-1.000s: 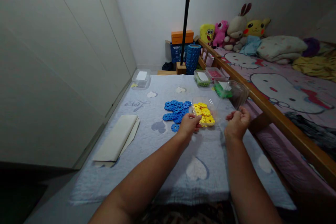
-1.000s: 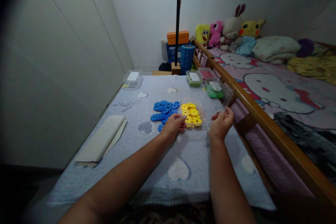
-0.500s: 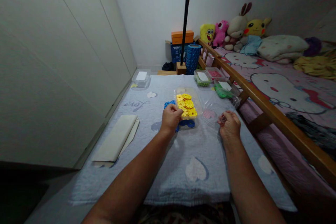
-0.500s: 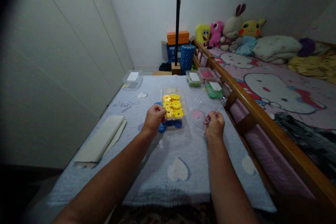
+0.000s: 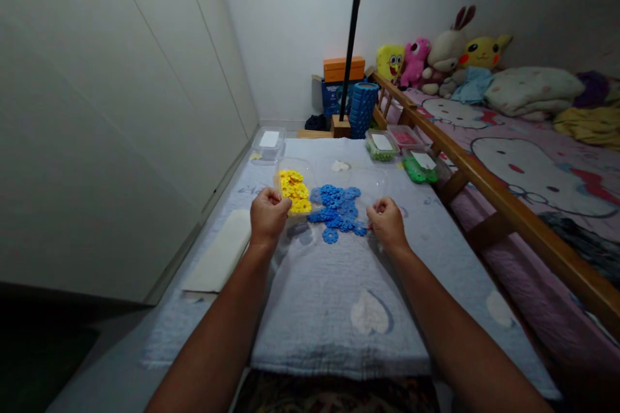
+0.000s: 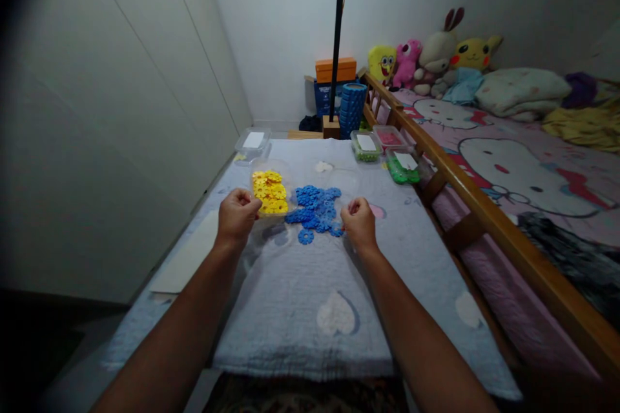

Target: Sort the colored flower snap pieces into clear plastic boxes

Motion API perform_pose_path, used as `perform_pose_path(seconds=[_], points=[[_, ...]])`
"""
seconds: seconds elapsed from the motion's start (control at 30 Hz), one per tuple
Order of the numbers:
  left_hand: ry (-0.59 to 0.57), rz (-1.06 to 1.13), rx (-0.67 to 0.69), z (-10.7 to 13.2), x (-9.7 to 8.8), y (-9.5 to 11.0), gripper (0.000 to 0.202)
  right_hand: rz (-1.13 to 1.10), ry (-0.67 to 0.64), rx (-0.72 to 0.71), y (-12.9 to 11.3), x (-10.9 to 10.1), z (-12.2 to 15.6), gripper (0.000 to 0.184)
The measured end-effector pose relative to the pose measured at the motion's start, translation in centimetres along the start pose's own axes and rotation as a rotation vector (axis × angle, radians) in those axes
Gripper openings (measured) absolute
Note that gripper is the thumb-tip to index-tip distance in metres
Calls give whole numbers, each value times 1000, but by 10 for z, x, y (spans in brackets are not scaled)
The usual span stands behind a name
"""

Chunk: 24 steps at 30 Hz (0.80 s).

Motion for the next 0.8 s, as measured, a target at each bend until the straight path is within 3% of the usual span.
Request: perform_pose_path(seconds=[0.2,0.47,0.6,0.8], points=[[14,-94,39,-1,-4,-2,18,83,-5,-15,-3,21,3,20],[72,-277,105,4,-10,20,13,166,2,-41,-8,50,0,18],[87,-350,141,4,-8,30,15,254,45,-78,-10,42,-10,20],[60,-462,217,7,6,44,20,339,140,-86,-3,5,-23,25]])
Point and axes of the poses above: each hand's wrist, its own z-axis away from the middle knuckle, its own x-axis out of the palm, y = z × x, the point moved 10 cm from there along -z, towards the middle knuckle, and after that the axes turned 4 degrees about y, right-handed, at the moved point
